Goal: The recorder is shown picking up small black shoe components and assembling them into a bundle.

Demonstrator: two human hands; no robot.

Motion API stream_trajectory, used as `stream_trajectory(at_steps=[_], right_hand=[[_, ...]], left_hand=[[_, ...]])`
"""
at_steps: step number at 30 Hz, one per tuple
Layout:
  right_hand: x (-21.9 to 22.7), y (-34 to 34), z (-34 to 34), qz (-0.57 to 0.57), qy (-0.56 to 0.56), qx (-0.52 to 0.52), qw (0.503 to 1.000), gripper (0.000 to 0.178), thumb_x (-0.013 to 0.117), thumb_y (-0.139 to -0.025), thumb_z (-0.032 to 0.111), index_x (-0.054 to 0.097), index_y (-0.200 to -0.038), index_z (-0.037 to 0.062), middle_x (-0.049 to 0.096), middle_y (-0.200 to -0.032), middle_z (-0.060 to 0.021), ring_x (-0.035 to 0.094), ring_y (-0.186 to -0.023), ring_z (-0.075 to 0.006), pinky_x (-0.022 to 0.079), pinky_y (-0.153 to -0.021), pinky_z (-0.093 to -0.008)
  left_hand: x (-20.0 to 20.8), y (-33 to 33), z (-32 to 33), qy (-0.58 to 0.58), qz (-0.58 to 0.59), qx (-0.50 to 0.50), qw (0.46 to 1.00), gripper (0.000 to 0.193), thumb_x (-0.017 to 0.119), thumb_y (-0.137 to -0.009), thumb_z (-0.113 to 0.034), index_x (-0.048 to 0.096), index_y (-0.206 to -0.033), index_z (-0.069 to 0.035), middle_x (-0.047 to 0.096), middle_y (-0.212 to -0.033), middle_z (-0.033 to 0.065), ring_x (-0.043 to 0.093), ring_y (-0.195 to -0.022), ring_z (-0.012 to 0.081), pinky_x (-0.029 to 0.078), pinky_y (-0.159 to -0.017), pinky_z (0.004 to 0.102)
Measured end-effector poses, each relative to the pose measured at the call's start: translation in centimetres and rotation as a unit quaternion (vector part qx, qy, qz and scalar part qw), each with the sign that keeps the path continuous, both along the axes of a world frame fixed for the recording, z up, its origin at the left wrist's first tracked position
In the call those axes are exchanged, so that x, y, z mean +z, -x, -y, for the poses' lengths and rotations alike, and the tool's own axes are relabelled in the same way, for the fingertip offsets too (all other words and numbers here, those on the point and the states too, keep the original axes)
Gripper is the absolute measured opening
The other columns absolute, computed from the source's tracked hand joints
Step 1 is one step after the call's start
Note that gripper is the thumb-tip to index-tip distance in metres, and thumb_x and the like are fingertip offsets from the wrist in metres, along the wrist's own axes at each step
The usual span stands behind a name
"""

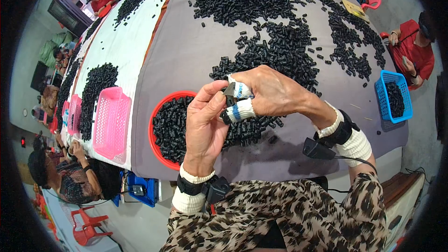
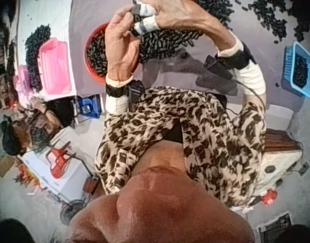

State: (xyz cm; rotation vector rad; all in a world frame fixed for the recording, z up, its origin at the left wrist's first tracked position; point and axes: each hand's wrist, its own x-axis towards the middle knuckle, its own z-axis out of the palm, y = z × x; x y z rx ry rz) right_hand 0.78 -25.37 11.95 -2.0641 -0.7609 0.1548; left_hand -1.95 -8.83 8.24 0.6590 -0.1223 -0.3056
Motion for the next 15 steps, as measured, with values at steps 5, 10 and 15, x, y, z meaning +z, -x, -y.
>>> stream_trajectory(at_steps=[5,10,15], right_hand=[[-0.07,0.16,-0.02,-0.024,-0.014,0.012,1.000,0.034,0.066,-0.070,0.031,0.054,-0.073,-0.0012,0.058,-0.064,-0.0161,0.055,-0.056,-0.0291,0.043,-0.056,-0.0374],[0.24,0.12,0.31,-0.030,-0.033,-0.013,0.999,0.028,0.070,-0.070,0.025,0.054,-0.076,0.0023,0.056,-0.065,-0.0027,0.050,-0.058,-0.0121,0.040,-0.053,-0.0284],[-0.25,0.04,0.16,-0.022,-0.037,-0.023,0.999,0.030,0.072,-0.068,0.025,0.054,-0.075,0.0028,0.055,-0.064,-0.0028,0.051,-0.058,-0.0124,0.040,-0.052,-0.0286]], left_hand=[[-0.37,-0.16,-0.10,0.019,0.007,-0.004,1.000,0.023,0.054,-0.085,-0.004,0.052,-0.107,0.002,0.060,-0.098,0.0110,0.060,-0.089,0.0181,0.049,-0.081,0.0316],[0.20,-0.19,0.28,0.045,-0.010,-0.014,0.999,0.022,0.055,-0.085,-0.004,0.054,-0.106,0.001,0.061,-0.094,0.0111,0.060,-0.086,0.0170,0.049,-0.080,0.0306],[-0.19,-0.01,0.13,0.055,0.001,-0.014,0.998,0.022,0.055,-0.085,-0.005,0.053,-0.107,0.001,0.061,-0.094,0.0110,0.060,-0.085,0.0170,0.049,-0.079,0.0305]])
